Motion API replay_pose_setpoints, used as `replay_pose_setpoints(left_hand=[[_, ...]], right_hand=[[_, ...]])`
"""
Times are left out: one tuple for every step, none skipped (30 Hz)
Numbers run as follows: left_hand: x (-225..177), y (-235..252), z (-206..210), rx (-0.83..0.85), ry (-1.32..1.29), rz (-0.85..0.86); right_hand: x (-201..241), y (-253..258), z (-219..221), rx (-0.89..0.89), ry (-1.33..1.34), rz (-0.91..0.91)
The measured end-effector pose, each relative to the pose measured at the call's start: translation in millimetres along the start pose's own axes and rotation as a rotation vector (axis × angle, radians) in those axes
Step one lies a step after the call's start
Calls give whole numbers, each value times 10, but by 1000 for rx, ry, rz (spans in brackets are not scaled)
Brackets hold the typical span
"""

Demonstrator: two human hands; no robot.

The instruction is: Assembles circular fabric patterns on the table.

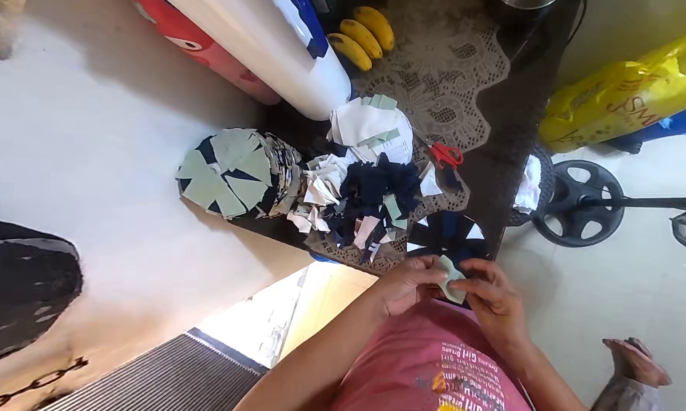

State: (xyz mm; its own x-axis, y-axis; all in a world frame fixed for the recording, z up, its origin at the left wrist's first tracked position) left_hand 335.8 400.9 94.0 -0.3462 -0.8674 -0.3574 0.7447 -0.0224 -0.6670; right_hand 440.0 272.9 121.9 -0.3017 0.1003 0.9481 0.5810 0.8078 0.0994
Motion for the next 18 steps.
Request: replay_pose_setpoints(left_hand=[[-12, -7, 21, -10, 96, 43], [-28, -18, 46, -29, 194, 89], [-39, -27, 70, -49, 277, 132], [-46, -34, 91, -65, 337, 170], [-47, -41, 107, -80, 379, 201], [-47, -44, 115, -89, 414, 230], [-47, -44, 117, -93, 445, 261], [-48, -44, 113, -101, 471, 284], [-51, -45, 103, -115, 501, 302], [-54, -45, 83, -134, 540, 313], [-56, -46, 56, -153, 586, 318], [-58, -47, 24, -169, 637, 312], [-62, -43, -12, -186, 694, 297], [-75, -34, -48, -214, 767, 280], [-97, -22, -84, -258, 845, 266], [-127, -7, -124, -317, 917, 258], [-167, 11, -169, -378, 980, 253], [-215, 36, -216, -439, 1027, 254]], right_hand=[[-29, -46, -6, 3, 59, 40], [-62, -84, -19, 6, 147, 109], [-102, -113, -34, 2, 255, 204], [-146, -127, -43, -2, 379, 307], [-185, -128, -35, 6, 508, 413], [-212, -118, -14, 23, 618, 517], [-216, -99, 12, 43, 696, 606], [-209, -76, 35, 71, 726, 671], [-207, -49, 55, 89, 707, 701], [-211, -21, 75, 95, 650, 700], [-220, 8, 94, 85, 574, 670], [-239, 31, 116, 68, 480, 619], [-266, 53, 138, 59, 382, 563], [-293, 78, 164, 62, 263, 504], [-309, 111, 196, 74, 136, 441], [-311, 157, 238, 95, 18, 384], [-299, 216, 287, 116, -83, 337], [-284, 283, 340, 139, -158, 305]])
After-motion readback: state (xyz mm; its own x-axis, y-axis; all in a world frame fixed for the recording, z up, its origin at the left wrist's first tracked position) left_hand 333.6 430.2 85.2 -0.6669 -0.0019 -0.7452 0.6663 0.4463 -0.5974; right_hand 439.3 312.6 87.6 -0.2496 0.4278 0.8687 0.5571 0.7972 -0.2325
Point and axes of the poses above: each hand's wrist, its own y-axis towards the middle knuckle, its own z-axis out of the palm, x = y × z, the point moved 5 cm from there along y, towards the middle knuckle, and after that the axes turned 3 degrees about -y, right-handed, at the moved point
